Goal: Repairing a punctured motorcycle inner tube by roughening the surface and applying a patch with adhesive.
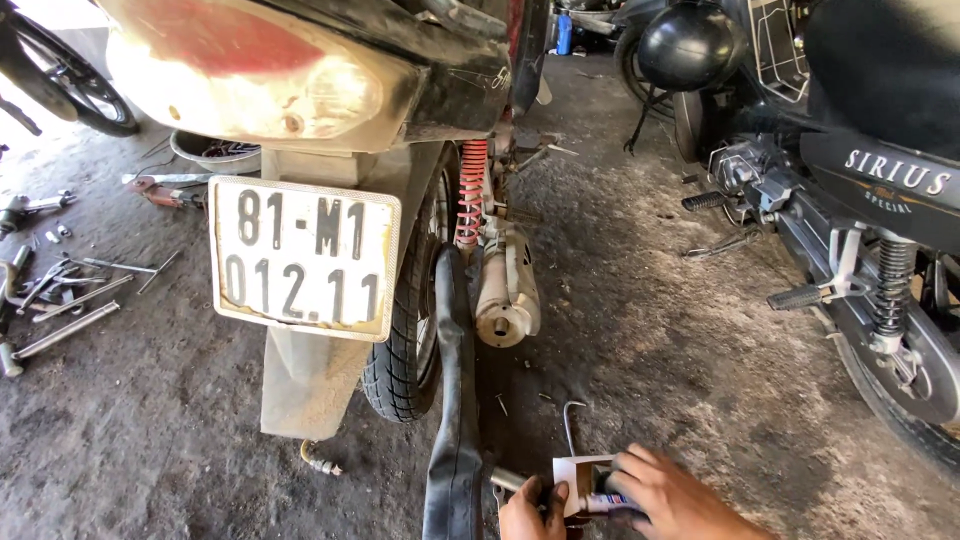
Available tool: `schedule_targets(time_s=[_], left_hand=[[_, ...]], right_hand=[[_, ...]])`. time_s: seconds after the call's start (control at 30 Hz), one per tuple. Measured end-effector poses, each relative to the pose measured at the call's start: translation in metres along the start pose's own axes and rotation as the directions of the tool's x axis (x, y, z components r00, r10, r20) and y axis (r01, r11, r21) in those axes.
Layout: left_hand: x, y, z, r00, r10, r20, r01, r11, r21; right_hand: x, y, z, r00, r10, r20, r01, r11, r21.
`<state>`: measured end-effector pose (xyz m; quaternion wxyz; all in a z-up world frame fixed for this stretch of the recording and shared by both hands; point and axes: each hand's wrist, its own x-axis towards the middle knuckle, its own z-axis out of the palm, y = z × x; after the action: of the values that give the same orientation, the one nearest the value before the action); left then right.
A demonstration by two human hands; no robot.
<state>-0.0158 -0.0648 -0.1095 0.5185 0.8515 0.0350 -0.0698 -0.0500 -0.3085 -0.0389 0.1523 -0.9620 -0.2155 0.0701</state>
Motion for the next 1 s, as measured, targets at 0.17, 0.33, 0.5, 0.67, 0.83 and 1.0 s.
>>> schedule_targets(time_s=[0.17, 0.33, 0.5, 0.67, 0.83, 1.0], left_hand=[[0.003, -0.038, 0.027, 0.995, -0.084, 0.051, 0.087, 0.995, -0.057], [-0.004, -0.042, 0.030, 0.943, 0.080, 0.323, -0.118, 0.988, 0.101], [-0.019, 0.028, -0.013, 0.837, 0.490, 0.241, -0.461, 0.871, -0.172], [-0.020, 0.062, -0.049, 0.819, 0.478, 0.317, -0.422, 0.877, -0.230], [-0.020, 0.068, -0.058, 0.682, 0.640, 0.353, -0.638, 0.757, -0.140], [-0.019, 0.030, -0.033, 0.645, 0.636, 0.424, -0.665, 0.740, -0.099]], right_hand=[[-0.009, 0.022, 0.012, 0.967, 0.253, -0.042, -0.247, 0.963, 0.110], [-0.020, 0.012, -0.014, 0.843, 0.474, 0.255, -0.526, 0.826, 0.205], [-0.024, 0.008, -0.005, 0.848, 0.447, 0.284, -0.526, 0.772, 0.356], [-0.015, -0.012, -0.009, 0.880, 0.304, 0.364, -0.445, 0.795, 0.412], [-0.013, -0.024, -0.018, 0.956, 0.124, 0.264, -0.249, 0.819, 0.516], [-0.008, -0.042, -0.034, 0.979, -0.038, 0.200, -0.101, 0.764, 0.637]])
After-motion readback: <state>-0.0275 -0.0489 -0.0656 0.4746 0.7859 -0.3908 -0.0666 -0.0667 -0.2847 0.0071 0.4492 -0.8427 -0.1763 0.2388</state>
